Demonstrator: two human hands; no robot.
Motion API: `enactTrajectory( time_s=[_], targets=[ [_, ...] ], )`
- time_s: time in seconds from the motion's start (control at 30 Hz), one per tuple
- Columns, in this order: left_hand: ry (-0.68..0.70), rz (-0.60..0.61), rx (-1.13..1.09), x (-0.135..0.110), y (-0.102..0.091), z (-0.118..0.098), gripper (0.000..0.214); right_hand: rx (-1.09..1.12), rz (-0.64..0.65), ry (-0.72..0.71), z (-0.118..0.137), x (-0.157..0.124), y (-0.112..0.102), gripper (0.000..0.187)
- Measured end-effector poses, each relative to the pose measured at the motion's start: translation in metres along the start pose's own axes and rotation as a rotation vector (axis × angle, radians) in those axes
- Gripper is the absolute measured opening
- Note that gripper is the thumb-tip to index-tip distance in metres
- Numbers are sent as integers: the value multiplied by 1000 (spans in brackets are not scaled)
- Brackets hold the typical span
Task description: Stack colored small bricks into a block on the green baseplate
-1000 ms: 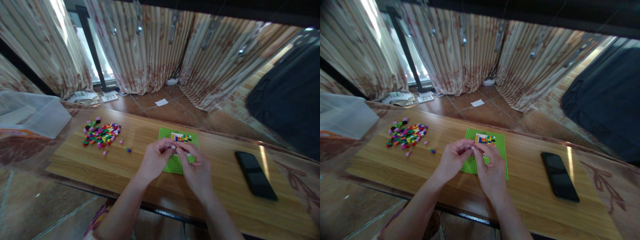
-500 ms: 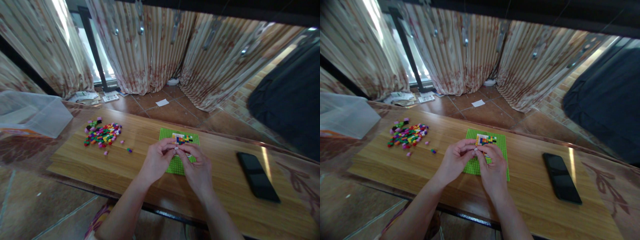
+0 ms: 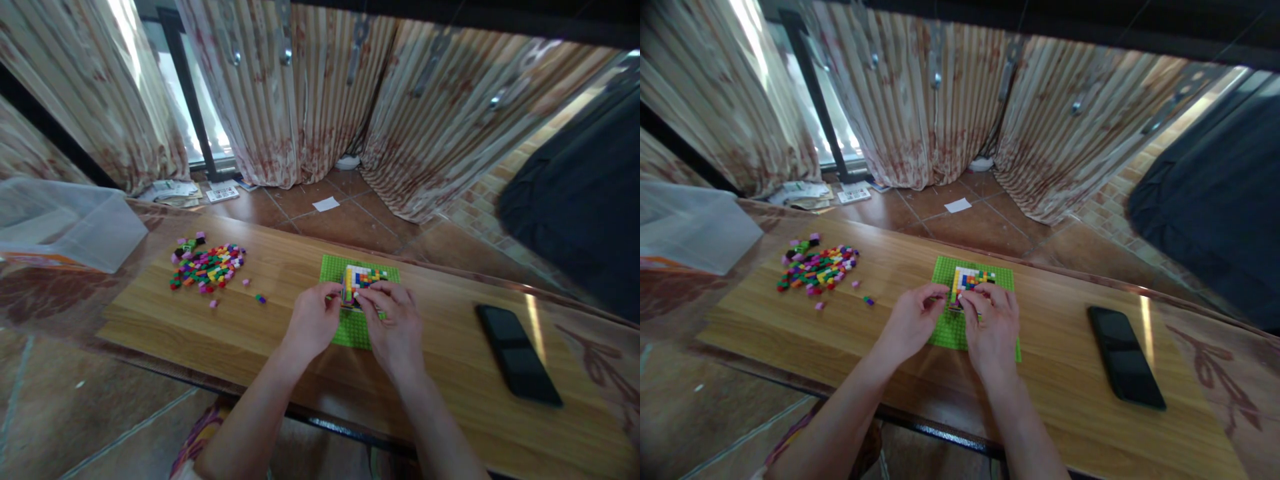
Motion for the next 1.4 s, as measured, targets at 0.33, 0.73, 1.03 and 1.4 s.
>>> enactTrajectory(
  time_s=[0.33, 0.73, 1.03, 1.4],
  targets=[
    [17, 30, 22, -1, 4, 1, 26, -27, -59, 13, 1, -3, 5, 15],
    [-2, 36, 30, -2, 3, -1, 27, -129, -12, -90, 10, -8, 4, 18],
    [12, 30, 36, -3, 4, -2, 28, -183, 3, -159, 16, -12, 5, 22],
    [52, 3, 23, -3, 5, -2, 28, -223, 32, -179, 20, -14, 6, 21]
  ],
)
Point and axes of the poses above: each hand's wrist, its own x-axis towards the middle knuckle, its own y-axis out of the palm, z = x × y, the point moved 8 cm from there along x, towards the middle knuckle, and after that the axes turned 11 degrees about -y, right-handed, at the moved point
